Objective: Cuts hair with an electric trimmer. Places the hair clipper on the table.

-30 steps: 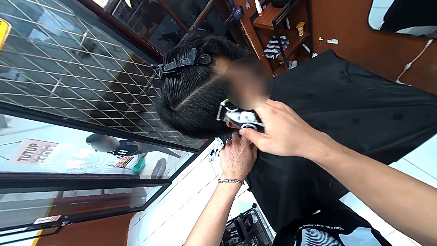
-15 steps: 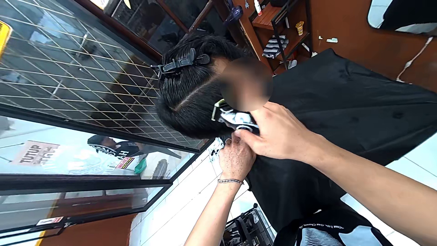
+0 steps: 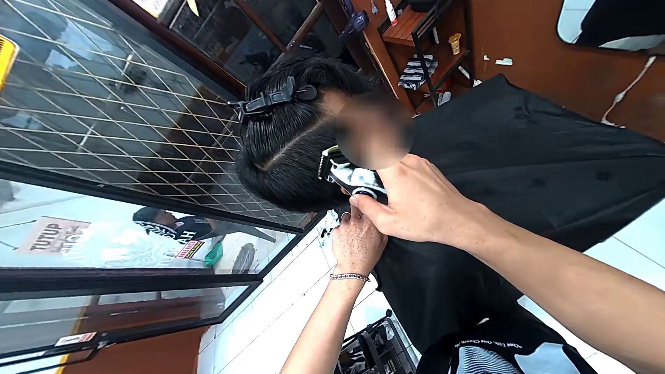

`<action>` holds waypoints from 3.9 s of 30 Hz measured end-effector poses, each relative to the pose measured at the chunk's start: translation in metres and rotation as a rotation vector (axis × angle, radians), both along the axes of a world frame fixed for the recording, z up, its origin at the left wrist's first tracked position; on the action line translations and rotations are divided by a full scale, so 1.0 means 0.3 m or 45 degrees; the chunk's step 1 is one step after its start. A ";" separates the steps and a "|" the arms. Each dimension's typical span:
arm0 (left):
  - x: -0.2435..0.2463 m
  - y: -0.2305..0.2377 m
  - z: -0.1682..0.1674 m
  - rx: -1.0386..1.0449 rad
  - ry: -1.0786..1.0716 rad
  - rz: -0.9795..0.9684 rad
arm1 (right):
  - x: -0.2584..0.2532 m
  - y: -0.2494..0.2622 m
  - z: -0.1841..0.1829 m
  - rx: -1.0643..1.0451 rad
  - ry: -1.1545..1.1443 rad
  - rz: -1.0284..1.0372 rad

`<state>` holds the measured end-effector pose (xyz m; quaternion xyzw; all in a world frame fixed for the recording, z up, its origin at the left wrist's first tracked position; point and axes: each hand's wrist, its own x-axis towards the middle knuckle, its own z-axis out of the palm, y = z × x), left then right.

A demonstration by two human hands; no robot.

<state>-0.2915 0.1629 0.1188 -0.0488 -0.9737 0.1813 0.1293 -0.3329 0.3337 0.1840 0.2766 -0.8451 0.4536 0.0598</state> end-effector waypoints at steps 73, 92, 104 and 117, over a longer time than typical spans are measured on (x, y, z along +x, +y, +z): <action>0.091 -0.166 0.146 -0.168 0.168 -0.125 | -0.026 0.003 -0.165 -0.521 -0.545 0.423; 0.088 -0.161 0.135 -0.143 0.162 -0.126 | -0.060 -0.011 -0.109 -0.414 -0.609 0.509; 0.088 -0.155 0.133 -0.140 0.149 -0.097 | -0.067 -0.018 -0.131 -0.413 -0.675 0.487; 0.088 -0.152 0.127 -0.130 0.167 -0.116 | -0.059 -0.021 -0.109 -0.462 -0.624 0.474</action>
